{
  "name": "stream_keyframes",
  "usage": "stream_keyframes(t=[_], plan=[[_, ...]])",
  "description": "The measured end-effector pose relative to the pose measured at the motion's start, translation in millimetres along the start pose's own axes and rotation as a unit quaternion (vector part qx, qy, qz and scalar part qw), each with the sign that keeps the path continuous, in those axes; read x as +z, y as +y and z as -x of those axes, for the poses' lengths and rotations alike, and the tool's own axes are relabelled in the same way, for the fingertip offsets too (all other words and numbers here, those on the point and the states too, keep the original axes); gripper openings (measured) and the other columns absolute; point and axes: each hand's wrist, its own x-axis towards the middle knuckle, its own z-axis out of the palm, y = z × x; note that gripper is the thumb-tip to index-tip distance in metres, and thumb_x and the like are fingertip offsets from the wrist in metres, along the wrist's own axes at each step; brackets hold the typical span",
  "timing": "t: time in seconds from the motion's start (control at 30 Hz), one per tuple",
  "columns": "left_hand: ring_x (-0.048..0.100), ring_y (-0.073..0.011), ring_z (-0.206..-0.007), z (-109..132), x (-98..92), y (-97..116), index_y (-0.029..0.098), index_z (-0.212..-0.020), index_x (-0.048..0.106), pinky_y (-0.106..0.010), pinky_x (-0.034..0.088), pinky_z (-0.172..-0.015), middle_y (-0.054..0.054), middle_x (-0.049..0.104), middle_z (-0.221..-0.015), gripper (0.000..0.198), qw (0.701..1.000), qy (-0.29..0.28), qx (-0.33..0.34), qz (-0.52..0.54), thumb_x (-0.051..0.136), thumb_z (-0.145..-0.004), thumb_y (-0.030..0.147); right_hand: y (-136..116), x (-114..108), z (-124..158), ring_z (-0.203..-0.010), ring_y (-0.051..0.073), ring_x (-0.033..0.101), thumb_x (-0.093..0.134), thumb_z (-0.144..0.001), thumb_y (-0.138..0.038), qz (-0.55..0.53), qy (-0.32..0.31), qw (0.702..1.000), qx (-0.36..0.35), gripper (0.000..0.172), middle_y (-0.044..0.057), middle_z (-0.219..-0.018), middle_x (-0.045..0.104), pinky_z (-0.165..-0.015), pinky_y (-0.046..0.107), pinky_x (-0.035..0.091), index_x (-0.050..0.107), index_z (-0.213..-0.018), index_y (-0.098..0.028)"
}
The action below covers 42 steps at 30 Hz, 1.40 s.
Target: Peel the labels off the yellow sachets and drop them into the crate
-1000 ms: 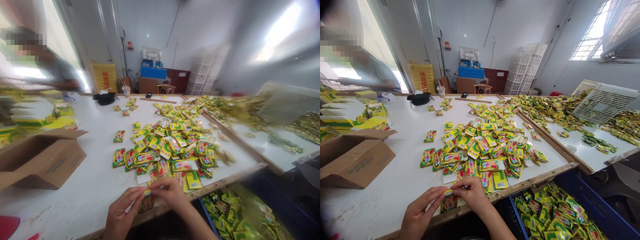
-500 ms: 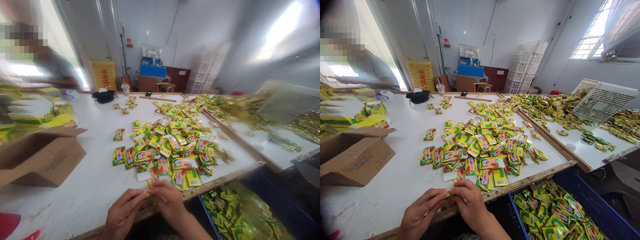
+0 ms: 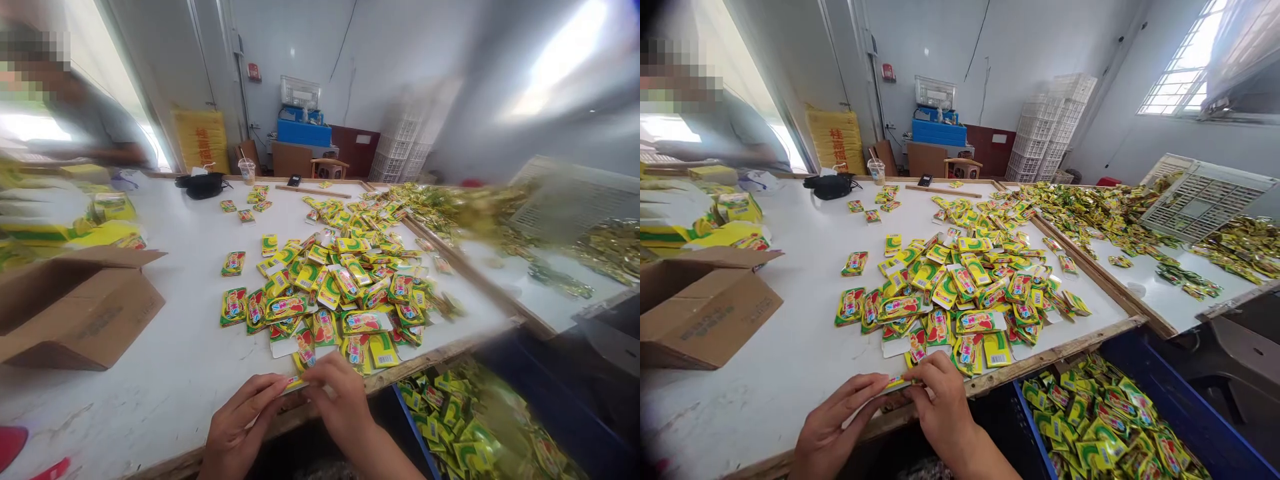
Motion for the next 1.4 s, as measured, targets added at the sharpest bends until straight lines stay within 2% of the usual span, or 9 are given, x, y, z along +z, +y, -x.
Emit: stream_keyframes(t=[0.47, 0.6, 0.77, 0.87, 0.93, 1.03, 1.17, 1.3, 1.4], plan=[[0.067, -0.0199, -0.103, 4, 6.3, 11, 0.031, -0.116, 0.068, -0.029, 0.059, -0.085, -0.004, 0.068, -0.118, 0.040, 0.998, -0.001, 0.066, 0.025, 0.063, -0.086, 0.006, -4, 3, 6, -0.104, 0.022, 0.061, 0.053, -0.092, -0.013, 0.033, -0.096, 0.992, -0.077, 0.030, 0.007, -0.115, 0.066, -0.090, 0.036, 0.051, 0.067, -0.113, -0.029], [0.066, -0.0211, -0.105, -28, -1.4, 13, 0.028, -0.112, 0.068, -0.033, 0.054, -0.091, -0.005, 0.070, -0.113, 0.026, 1.000, -0.019, 0.017, -0.011, 0.057, -0.092, 0.016, -7, -5, -6, -0.090, 0.020, 0.067, 0.060, -0.090, -0.019, -0.038, -0.013, 0.998, -0.044, 0.018, 0.004, -0.097, 0.072, -0.081, 0.031, 0.055, 0.073, -0.098, -0.028], [0.045, -0.0322, -0.131, -109, -3.5, -14, 0.024, -0.135, 0.054, -0.050, 0.034, -0.109, -0.011, 0.054, -0.141, 0.053, 0.968, -0.028, 0.003, -0.250, 0.067, -0.085, 0.033, 11, -149, 8, -0.085, 0.026, 0.070, 0.066, -0.084, -0.035, 0.077, 0.071, 0.988, 0.117, 0.017, 0.008, -0.095, 0.075, -0.076, 0.035, 0.056, 0.075, -0.094, -0.025], [0.050, -0.0339, -0.126, -149, 6.8, -31, 0.023, -0.131, 0.058, -0.051, 0.034, -0.106, -0.012, 0.060, -0.134, 0.058, 0.960, -0.092, -0.012, -0.263, 0.073, -0.077, 0.041, 41, -250, 42, -0.074, 0.029, 0.070, 0.073, -0.070, -0.042, 0.280, 0.118, 0.921, 0.242, 0.021, 0.008, -0.083, 0.077, -0.063, 0.034, 0.055, 0.078, -0.080, -0.024], [0.056, -0.0322, -0.117, -162, 13.3, -32, 0.023, -0.127, 0.062, -0.050, 0.034, -0.104, -0.012, 0.068, -0.122, 0.055, 0.956, -0.115, -0.025, -0.270, 0.073, -0.076, 0.040, 55, -278, 59, -0.073, 0.031, 0.070, 0.073, -0.066, -0.043, 0.344, 0.155, 0.878, 0.293, 0.025, 0.009, -0.083, 0.077, -0.060, 0.034, 0.055, 0.079, -0.079, -0.024], [0.057, -0.0348, -0.112, -162, 13.0, -20, 0.023, -0.125, 0.063, -0.054, 0.032, -0.102, -0.012, 0.069, -0.110, 0.055, 0.945, -0.109, -0.054, -0.305, 0.075, -0.073, 0.036, 53, -241, 53, -0.077, 0.028, 0.071, 0.067, -0.075, -0.046, 0.245, 0.144, 0.917, 0.281, 0.029, 0.008, -0.088, 0.077, -0.069, 0.034, 0.056, 0.078, -0.087, -0.022], [0.062, -0.0379, -0.100, -124, 1.8, 1, 0.022, -0.140, 0.048, -0.052, 0.047, -0.083, -0.016, 0.062, -0.109, 0.070, 0.925, -0.050, -0.128, -0.355, 0.069, -0.077, 0.043, 22, -109, -1, -0.083, 0.023, 0.068, 0.064, -0.085, -0.034, 0.049, 0.024, 0.984, 0.170, 0.016, 0.005, -0.087, 0.074, -0.077, 0.030, 0.053, 0.073, -0.086, -0.022], [0.065, -0.0334, -0.103, -66, 12.0, 7, 0.021, -0.145, 0.040, -0.042, 0.056, -0.079, -0.014, 0.062, -0.120, 0.091, 0.959, 0.029, -0.208, -0.189, 0.076, -0.066, 0.049, 5, 4, -34, -0.075, 0.018, 0.066, 0.073, -0.075, -0.017, -0.108, -0.008, 0.987, 0.119, 0.025, 0.000, -0.083, 0.070, -0.069, 0.025, 0.052, 0.065, -0.098, -0.023], [0.055, -0.0329, -0.124, -29, 31.2, 9, 0.023, -0.149, 0.032, -0.045, 0.051, -0.097, -0.013, 0.055, -0.137, 0.090, 0.968, 0.086, -0.233, -0.044, 0.074, -0.072, 0.045, 12, 42, -32, -0.069, 0.015, 0.064, 0.069, -0.076, -0.012, -0.158, 0.036, 0.978, 0.128, 0.020, -0.002, -0.077, 0.066, -0.063, 0.022, 0.051, 0.061, -0.090, -0.022]])
